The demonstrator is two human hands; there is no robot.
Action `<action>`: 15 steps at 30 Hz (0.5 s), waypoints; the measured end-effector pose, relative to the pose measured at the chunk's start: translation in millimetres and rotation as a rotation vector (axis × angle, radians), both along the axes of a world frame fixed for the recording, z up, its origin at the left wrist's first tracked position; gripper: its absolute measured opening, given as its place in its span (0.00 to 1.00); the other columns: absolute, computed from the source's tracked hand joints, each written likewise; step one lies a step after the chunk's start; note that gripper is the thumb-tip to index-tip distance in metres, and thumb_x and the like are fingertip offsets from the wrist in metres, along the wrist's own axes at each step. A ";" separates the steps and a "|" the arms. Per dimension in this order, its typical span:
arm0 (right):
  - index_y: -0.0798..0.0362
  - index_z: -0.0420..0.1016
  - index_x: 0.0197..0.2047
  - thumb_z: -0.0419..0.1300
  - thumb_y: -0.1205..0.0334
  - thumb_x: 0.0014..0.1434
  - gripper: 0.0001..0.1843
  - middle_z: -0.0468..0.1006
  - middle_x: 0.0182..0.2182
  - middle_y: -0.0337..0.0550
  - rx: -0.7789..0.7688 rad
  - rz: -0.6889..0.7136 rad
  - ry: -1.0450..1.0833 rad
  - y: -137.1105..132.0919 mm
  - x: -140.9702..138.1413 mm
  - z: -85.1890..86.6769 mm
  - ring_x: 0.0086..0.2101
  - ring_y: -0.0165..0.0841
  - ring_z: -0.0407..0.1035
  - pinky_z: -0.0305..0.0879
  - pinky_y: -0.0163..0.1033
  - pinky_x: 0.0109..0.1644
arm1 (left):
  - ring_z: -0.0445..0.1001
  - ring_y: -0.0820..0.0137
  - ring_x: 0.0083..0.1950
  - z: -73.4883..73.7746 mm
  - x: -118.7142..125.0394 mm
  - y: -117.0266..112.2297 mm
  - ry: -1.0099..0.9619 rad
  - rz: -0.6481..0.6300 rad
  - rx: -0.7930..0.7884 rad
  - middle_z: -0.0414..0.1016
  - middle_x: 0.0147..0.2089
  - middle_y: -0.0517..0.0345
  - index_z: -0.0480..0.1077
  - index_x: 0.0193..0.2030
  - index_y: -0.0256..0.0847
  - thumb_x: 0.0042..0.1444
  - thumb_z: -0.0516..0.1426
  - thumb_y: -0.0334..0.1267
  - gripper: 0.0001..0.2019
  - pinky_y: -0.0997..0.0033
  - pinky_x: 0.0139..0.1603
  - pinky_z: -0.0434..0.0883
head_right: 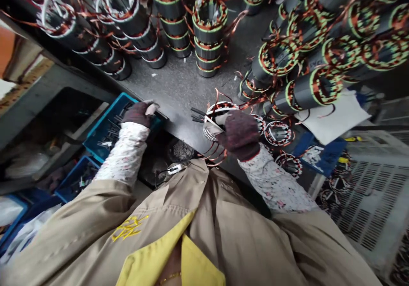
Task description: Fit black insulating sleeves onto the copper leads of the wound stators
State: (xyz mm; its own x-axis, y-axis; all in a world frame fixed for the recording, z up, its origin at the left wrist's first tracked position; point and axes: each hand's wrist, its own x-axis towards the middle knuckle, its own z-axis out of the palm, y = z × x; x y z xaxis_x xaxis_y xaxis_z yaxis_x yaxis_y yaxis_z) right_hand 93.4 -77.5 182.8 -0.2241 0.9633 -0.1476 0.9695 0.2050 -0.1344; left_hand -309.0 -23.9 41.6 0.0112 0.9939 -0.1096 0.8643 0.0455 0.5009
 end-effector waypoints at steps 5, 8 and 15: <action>0.61 0.94 0.56 0.63 0.40 0.82 0.30 0.93 0.51 0.69 0.093 -0.272 -0.170 4.4 41.0 24.2 0.49 0.52 0.84 0.67 0.49 0.49 | 0.60 0.31 0.94 26.6 6.9 -9.8 0.209 0.014 0.340 0.72 0.89 0.44 0.74 0.84 0.54 0.78 0.57 0.75 0.40 0.14 0.93 0.56; 0.66 0.92 0.54 0.65 0.38 0.80 0.34 0.92 0.48 0.76 -0.095 -0.171 -0.379 17.3 35.7 45.9 0.46 0.56 0.85 0.62 0.48 0.44 | 0.54 0.38 0.98 65.0 82.5 -16.0 0.065 -0.463 0.492 0.66 0.94 0.47 0.67 0.90 0.60 0.74 0.64 0.77 0.46 0.27 0.98 0.53; 0.67 0.90 0.52 0.58 0.63 0.81 0.20 0.92 0.49 0.70 -0.137 0.172 -0.438 47.3 16.4 52.3 0.52 0.51 0.85 0.71 0.50 0.56 | 0.69 0.36 0.88 100.9 197.5 5.0 0.072 -0.991 0.184 0.75 0.86 0.38 0.85 0.75 0.46 0.73 0.72 0.62 0.32 0.33 0.90 0.65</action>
